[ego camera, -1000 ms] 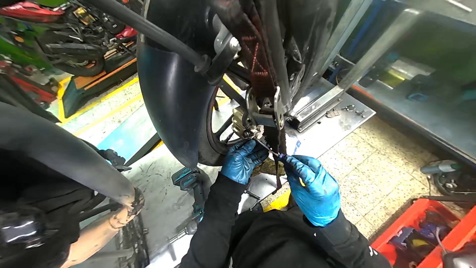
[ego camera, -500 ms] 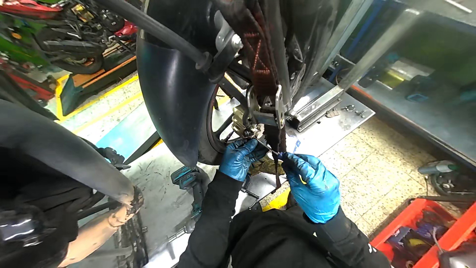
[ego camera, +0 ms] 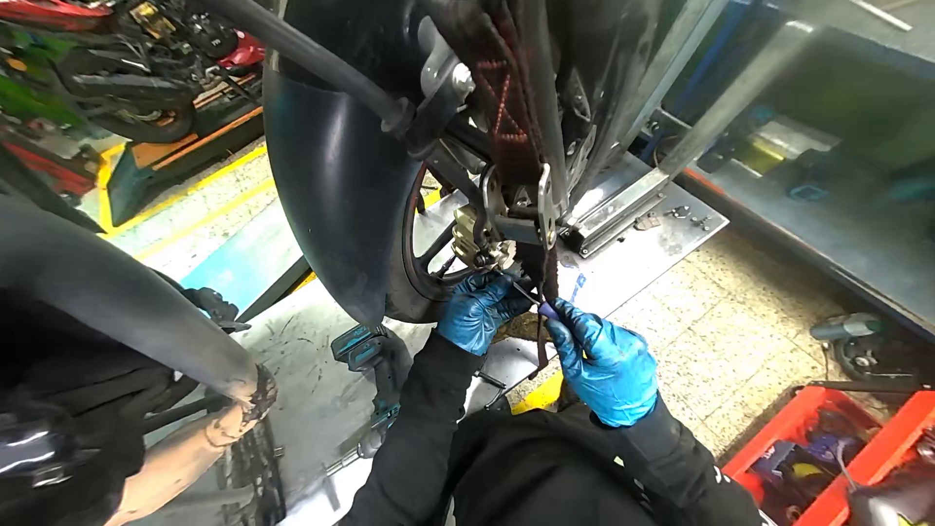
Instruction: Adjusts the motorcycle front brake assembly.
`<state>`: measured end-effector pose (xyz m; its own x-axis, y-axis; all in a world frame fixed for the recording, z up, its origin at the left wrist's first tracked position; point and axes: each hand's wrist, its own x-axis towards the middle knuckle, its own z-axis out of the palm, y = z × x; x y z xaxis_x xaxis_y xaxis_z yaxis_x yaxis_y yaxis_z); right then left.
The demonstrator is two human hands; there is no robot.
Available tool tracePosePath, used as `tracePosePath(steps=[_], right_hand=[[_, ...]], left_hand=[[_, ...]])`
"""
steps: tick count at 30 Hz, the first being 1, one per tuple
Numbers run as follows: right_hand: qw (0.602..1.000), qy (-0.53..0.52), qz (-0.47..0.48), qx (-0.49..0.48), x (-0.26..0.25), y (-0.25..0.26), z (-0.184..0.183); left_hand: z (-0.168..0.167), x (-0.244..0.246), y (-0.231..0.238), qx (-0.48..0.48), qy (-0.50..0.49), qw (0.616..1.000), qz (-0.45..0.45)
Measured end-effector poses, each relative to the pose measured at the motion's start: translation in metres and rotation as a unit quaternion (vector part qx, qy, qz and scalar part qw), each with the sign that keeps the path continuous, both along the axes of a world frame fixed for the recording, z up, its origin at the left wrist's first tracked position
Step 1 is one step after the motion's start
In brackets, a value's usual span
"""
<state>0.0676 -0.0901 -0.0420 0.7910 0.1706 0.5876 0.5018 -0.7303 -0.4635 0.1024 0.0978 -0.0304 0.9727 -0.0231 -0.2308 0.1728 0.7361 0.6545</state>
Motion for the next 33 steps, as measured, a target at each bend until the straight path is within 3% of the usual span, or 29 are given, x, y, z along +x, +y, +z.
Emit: tracePosePath(steps=[3,7,11,21,33], right_hand=[[1.000,0.006,-0.010,-0.006,0.002,0.002,0.000],[0.996,0.049,0.046,0.059,0.002,0.000,0.009],[0.993,-0.011,0.087,0.081,0.004,0.000,0.006],[0.993,-0.098,0.055,0.045,-0.002,0.004,0.000],[0.995,0.094,-0.026,0.032,-0.003,0.008,0.017]], left_hand=[[-0.001,0.002,-0.005,0.008,-0.003,1.000,0.027],[0.000,0.002,-0.009,0.000,-0.007,0.999,0.045],[-0.002,0.001,-0.010,-0.014,-0.022,0.998,0.055],[-0.012,-0.001,-0.003,-0.077,-0.048,0.996,0.022],[-0.007,0.000,-0.011,-0.002,-0.029,0.998,0.048]])
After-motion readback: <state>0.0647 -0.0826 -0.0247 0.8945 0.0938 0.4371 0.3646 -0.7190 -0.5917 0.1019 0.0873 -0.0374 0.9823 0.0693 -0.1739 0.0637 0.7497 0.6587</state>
